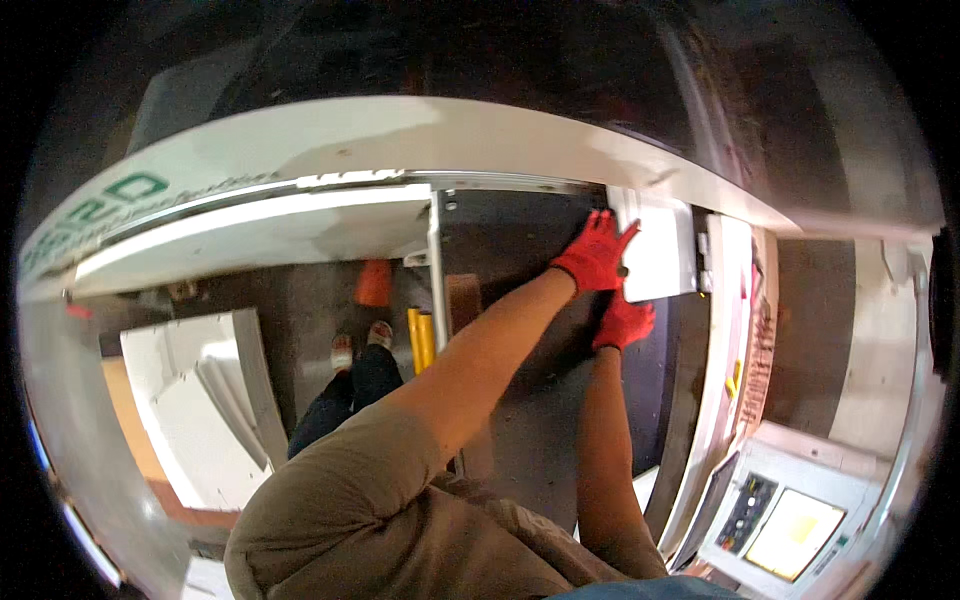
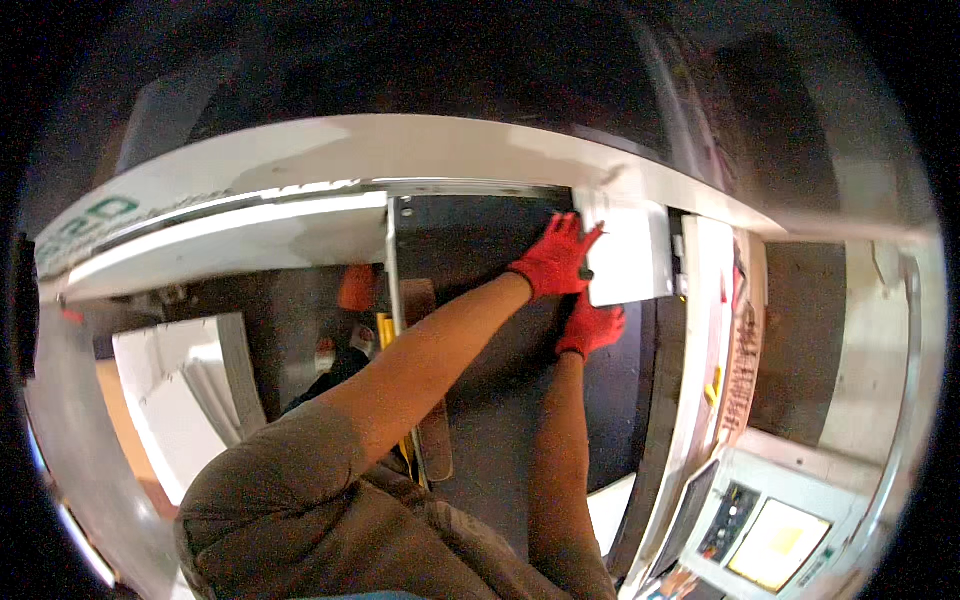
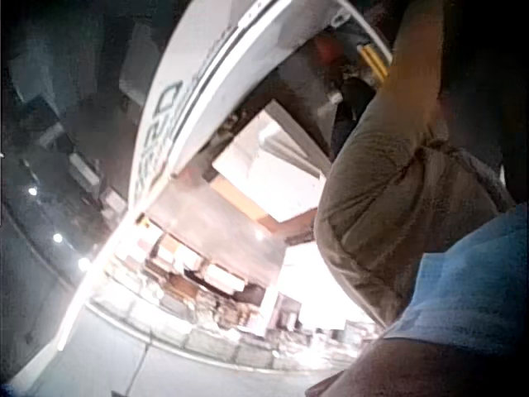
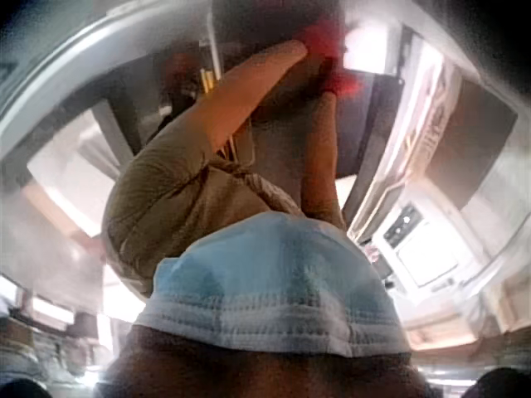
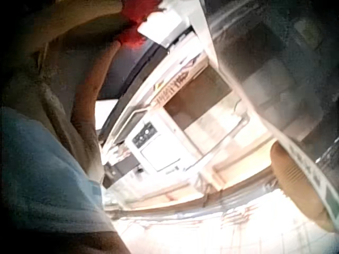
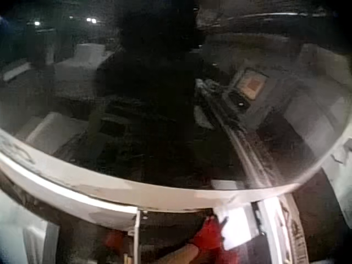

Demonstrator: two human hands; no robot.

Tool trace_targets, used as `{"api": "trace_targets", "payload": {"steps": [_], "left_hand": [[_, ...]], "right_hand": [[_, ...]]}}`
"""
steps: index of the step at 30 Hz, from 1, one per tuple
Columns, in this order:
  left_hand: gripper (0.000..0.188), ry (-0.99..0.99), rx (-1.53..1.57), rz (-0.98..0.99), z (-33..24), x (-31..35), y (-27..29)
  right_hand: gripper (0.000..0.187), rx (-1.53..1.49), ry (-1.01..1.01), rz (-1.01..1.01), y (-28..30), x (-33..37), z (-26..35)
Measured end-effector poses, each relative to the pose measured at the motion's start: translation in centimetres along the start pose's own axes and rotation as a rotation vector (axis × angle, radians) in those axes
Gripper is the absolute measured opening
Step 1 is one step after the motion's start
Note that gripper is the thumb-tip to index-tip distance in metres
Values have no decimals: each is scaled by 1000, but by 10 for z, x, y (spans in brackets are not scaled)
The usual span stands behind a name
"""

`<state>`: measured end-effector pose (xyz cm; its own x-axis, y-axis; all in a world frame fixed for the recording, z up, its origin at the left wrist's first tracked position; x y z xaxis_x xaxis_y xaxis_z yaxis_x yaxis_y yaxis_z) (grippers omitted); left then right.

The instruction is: The person repeatedly loads white rectangular panels into a CNC drilling machine, closes the lid, and removes the processed panels. They stack the finished panels on a nearby table and continue the cycle with new panels from a pile.

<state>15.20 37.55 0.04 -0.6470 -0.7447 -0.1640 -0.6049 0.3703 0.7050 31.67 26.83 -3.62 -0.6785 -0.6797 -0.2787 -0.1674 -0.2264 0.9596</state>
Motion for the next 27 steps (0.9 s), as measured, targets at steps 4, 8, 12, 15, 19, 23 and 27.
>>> {"api": "trace_targets", "payload": {"steps": [4,8,12,15,19,23,27], "left_hand": [[113,25,-4,81,-5,1,7],[112,38,-64,111,-6,-1,8],[110,23,-56,83,-6,-2,7],[110,25,-42,92,-6,-3,7],[106,24,-2,93,-5,-3,6],[107,17,-22,54,-4,-3,5],[105,7,-23,26,-2,-4,4]], "right_hand": [[100,-153,-56,38,5,2,6],[102,-179,-72,108,18,5,14],[95,-195,-76,116,31,8,19],[93,-182,-61,125,35,9,21],[90,-209,-80,131,33,9,21],[95,-270,-96,148,29,9,20],[94,-273,-60,152,26,8,20]]}}
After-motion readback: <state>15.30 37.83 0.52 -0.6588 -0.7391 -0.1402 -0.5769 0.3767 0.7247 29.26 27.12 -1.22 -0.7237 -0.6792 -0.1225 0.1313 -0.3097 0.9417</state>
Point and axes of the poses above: each hand's wrist, its own x-axis away from the middle knuckle, its own y-axis out of the back of the hand, z = x × y, the point moved 2 cm from there along -x, towards the middle knuckle, and after that the axes turned 13 degrees about z, right-handed, at the moved point
